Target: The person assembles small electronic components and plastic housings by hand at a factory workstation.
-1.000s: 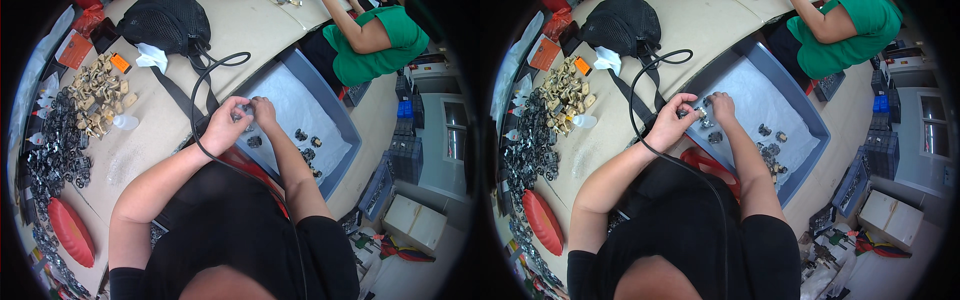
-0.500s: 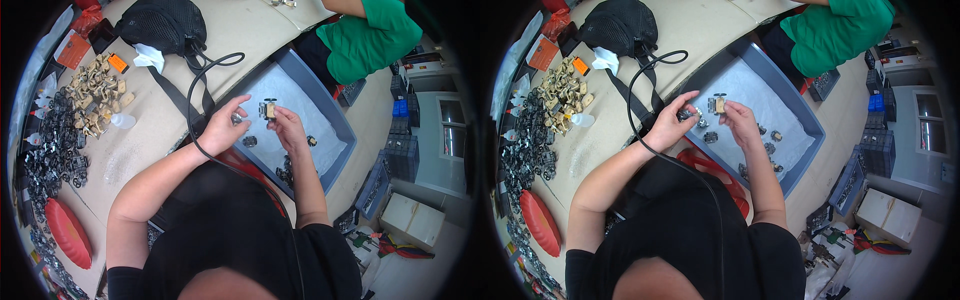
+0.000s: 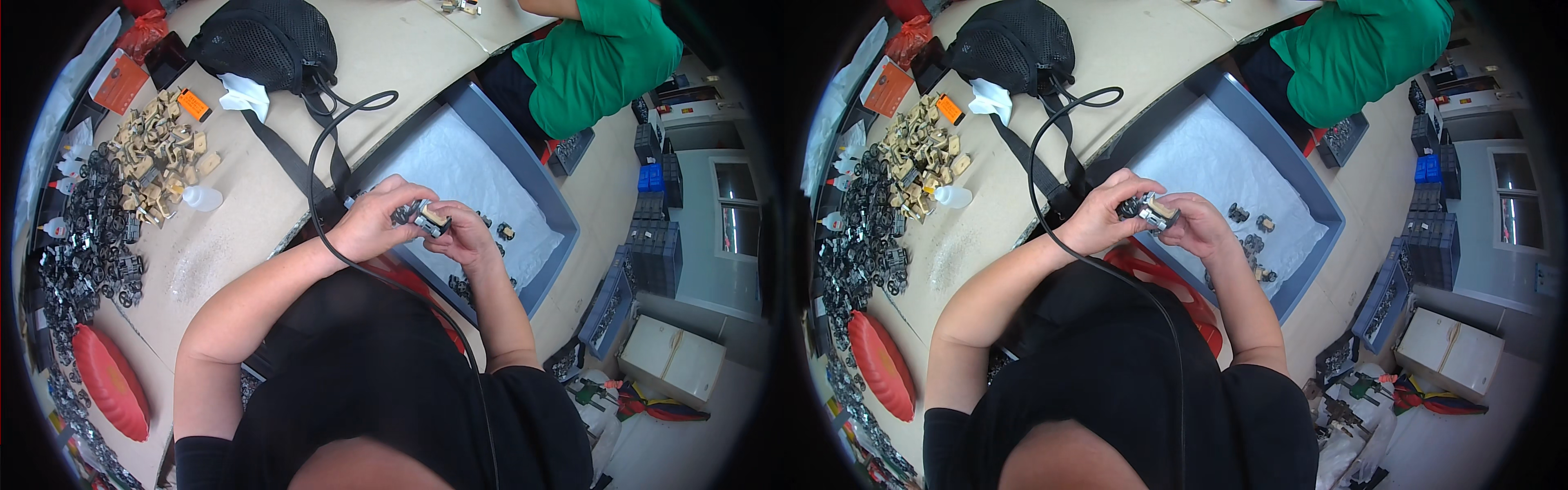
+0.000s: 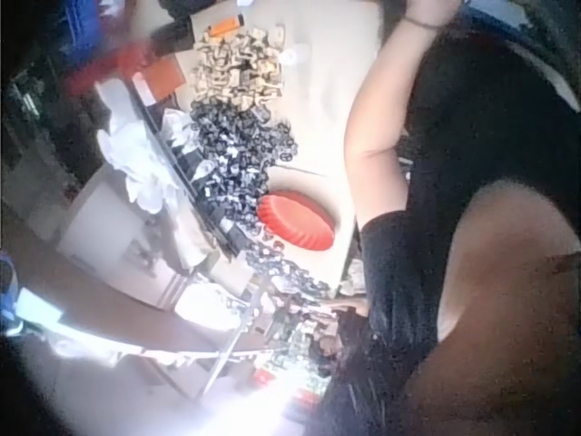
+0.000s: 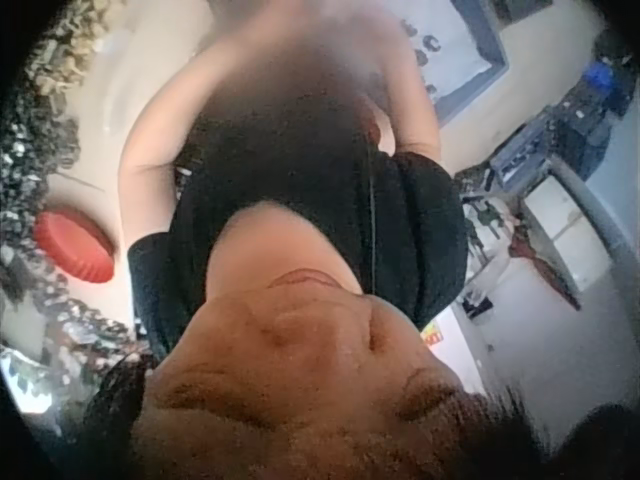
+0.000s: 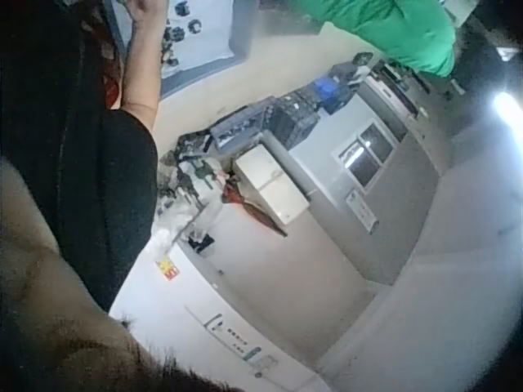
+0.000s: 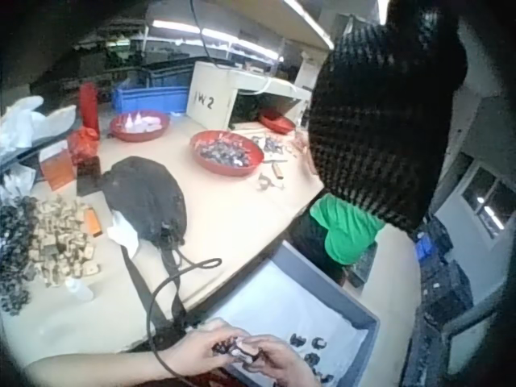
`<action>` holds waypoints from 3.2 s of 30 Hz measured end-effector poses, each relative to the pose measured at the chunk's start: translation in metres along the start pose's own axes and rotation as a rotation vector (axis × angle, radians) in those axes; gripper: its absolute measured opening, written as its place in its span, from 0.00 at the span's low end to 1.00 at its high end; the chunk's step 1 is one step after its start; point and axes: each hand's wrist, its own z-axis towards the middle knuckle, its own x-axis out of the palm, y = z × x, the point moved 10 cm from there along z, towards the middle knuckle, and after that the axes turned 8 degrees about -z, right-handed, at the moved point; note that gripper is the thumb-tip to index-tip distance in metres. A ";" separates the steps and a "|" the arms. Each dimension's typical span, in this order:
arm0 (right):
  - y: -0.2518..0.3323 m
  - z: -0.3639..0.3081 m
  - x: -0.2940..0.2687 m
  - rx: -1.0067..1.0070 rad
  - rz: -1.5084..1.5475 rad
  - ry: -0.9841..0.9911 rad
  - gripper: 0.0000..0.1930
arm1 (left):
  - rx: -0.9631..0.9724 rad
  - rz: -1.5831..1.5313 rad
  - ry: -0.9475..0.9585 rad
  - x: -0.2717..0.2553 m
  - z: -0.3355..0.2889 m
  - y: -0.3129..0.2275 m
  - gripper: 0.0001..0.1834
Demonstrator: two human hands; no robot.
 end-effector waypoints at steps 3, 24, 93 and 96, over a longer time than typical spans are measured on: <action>-0.004 -0.001 0.001 0.057 0.007 0.023 0.12 | 0.036 0.072 -0.003 -0.001 0.000 -0.003 0.20; 0.048 -0.024 0.001 -0.337 -0.649 -0.161 0.12 | -0.046 0.200 -0.151 -0.013 -0.004 0.002 0.15; -0.001 -0.048 -0.229 -0.018 -0.833 -1.005 0.09 | -0.089 0.244 -0.185 -0.020 -0.003 0.010 0.16; -0.009 -0.039 -0.221 -0.012 -1.015 -0.986 0.09 | -0.098 0.238 -0.192 -0.022 -0.005 0.010 0.15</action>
